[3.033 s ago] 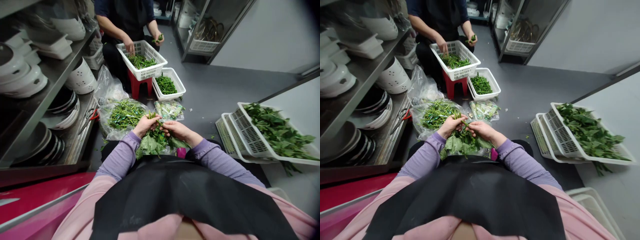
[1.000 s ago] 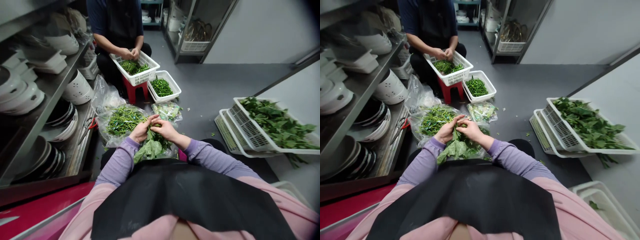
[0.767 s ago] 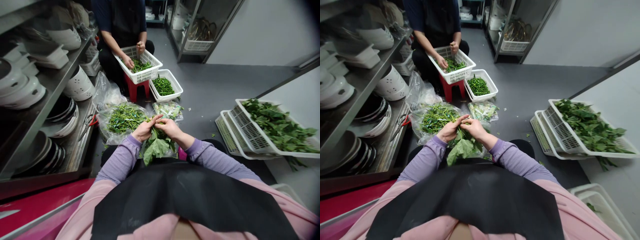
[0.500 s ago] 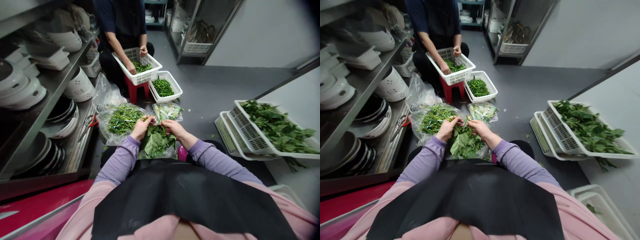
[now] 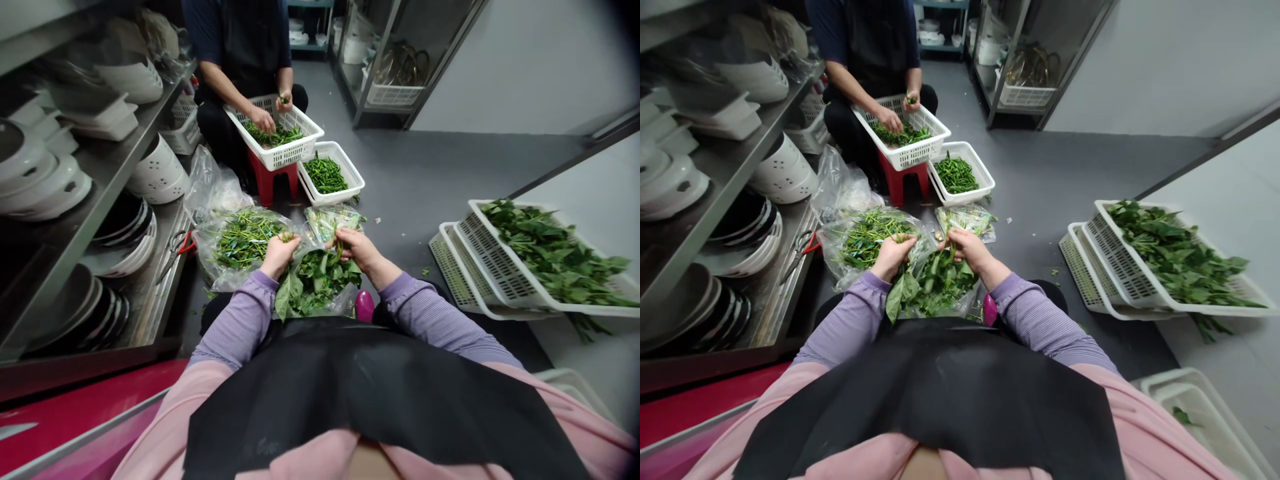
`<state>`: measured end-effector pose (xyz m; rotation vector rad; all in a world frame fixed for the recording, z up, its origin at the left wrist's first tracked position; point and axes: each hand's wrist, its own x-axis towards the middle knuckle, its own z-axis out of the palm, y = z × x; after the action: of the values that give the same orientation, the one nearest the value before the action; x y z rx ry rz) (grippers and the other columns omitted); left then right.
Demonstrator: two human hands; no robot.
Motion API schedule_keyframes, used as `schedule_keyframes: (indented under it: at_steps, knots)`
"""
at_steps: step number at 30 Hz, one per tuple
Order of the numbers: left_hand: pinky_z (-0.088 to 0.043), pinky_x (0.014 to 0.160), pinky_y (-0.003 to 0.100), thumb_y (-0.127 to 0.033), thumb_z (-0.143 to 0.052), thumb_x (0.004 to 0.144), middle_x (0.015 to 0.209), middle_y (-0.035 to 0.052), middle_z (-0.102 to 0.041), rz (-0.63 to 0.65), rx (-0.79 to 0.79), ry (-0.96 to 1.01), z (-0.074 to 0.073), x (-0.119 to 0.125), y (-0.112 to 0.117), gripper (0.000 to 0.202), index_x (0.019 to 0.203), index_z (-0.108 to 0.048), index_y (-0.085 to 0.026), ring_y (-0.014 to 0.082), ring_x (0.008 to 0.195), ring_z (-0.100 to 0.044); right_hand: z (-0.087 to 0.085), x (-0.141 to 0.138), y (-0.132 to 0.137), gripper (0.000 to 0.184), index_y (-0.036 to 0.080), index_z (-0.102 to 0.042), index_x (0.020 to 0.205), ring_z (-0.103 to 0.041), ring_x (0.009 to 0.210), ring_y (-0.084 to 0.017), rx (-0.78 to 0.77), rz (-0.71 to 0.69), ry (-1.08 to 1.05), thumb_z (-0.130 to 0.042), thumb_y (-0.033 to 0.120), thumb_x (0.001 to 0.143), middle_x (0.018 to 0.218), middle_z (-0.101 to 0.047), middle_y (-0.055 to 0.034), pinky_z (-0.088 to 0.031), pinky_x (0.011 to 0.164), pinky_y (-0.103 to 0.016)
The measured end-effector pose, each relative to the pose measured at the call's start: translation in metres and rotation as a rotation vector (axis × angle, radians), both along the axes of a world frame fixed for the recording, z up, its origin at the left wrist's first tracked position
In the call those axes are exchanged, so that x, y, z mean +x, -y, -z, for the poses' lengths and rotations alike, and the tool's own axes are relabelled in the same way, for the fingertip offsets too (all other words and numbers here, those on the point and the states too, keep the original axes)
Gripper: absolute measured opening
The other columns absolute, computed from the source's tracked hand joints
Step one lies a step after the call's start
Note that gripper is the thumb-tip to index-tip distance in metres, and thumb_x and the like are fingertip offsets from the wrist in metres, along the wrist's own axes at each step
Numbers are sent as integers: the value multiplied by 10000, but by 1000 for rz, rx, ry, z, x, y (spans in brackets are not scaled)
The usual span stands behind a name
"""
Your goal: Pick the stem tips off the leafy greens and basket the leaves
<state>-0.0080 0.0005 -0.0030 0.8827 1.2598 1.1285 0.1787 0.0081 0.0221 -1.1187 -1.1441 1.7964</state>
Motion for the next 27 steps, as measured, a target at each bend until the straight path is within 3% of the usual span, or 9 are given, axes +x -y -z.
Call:
schedule_keyframes:
  at_steps: [3, 6, 10, 13, 18, 23, 25, 27]
  knots:
    - [-308, 352, 179, -355, -710, 634, 429, -85, -416, 193, 15, 153, -9, 0, 1, 338, 859, -627, -116, 16, 305, -295, 2, -3, 4, 305, 172, -475, 709, -259, 342, -22, -80, -208, 114, -625, 435, 675, 593, -605, 2, -169, 364, -202]
    - [-287, 344, 180, -382, -708, 633, 451, -42, -489, 354, 11, 176, -12, 6, 6, 316, 759, -617, -107, 24, 315, -333, 7, -10, 9, 321, 147, -545, 760, -260, 346, -21, -108, -324, 122, -618, 449, 681, 546, -561, 20, -149, 368, -201]
    - [-297, 356, 179, -370, -682, 666, 479, -20, -518, 281, 77, 127, -9, 5, 6, 273, 699, -608, -110, 33, 333, -379, 10, -10, 12, 324, 125, -603, 830, -207, 374, -7, -136, -379, 127, -604, 415, 685, 599, -530, 33, -98, 396, -211]
    - [-302, 361, 179, -385, -662, 685, 536, 3, -565, 274, 110, 59, -6, -1, 2, 290, 752, -632, -104, 32, 342, -388, 10, -8, 15, 266, 128, -604, 799, -228, 409, -21, -49, -345, 222, -543, 375, 721, 594, -483, 40, -112, 421, -216]
    - [-288, 360, 193, -427, -600, 728, 567, 29, -606, 309, 139, -81, -3, 1, 6, 312, 723, -616, -115, 46, 334, -381, 15, -10, 20, 252, 162, -462, 581, -322, 502, -83, 280, -282, 442, -375, 294, 777, 526, -402, 27, -269, 520, -233]
    - [-360, 484, 192, -300, -630, 707, 564, 11, -585, 203, 380, -328, -8, 15, 22, 162, 640, -601, -155, 84, 489, -478, 16, -15, 26, 185, 171, -510, 655, -391, 548, -126, 773, -254, 1104, -400, 252, 779, 616, -523, -47, -259, 543, -261]
    - [-369, 504, 195, -277, -628, 709, 551, 5, -566, 128, 406, -335, -10, 11, 20, 142, 635, -594, -161, 89, 504, -488, 18, -17, 35, 180, 165, -532, 682, -419, 559, -131, 957, -343, 1165, -419, 266, 779, 663, -556, -74, -258, 540, -263]
    - [-353, 460, 202, -314, -583, 752, 525, -7, -532, -46, 324, -285, -8, -5, 7, 185, 651, -569, -160, 80, 433, -452, 22, -18, 46, 189, 169, -516, 644, -421, 555, -126, 1094, -484, 1064, -436, 288, 768, 648, -547, -66, -266, 540, -256]
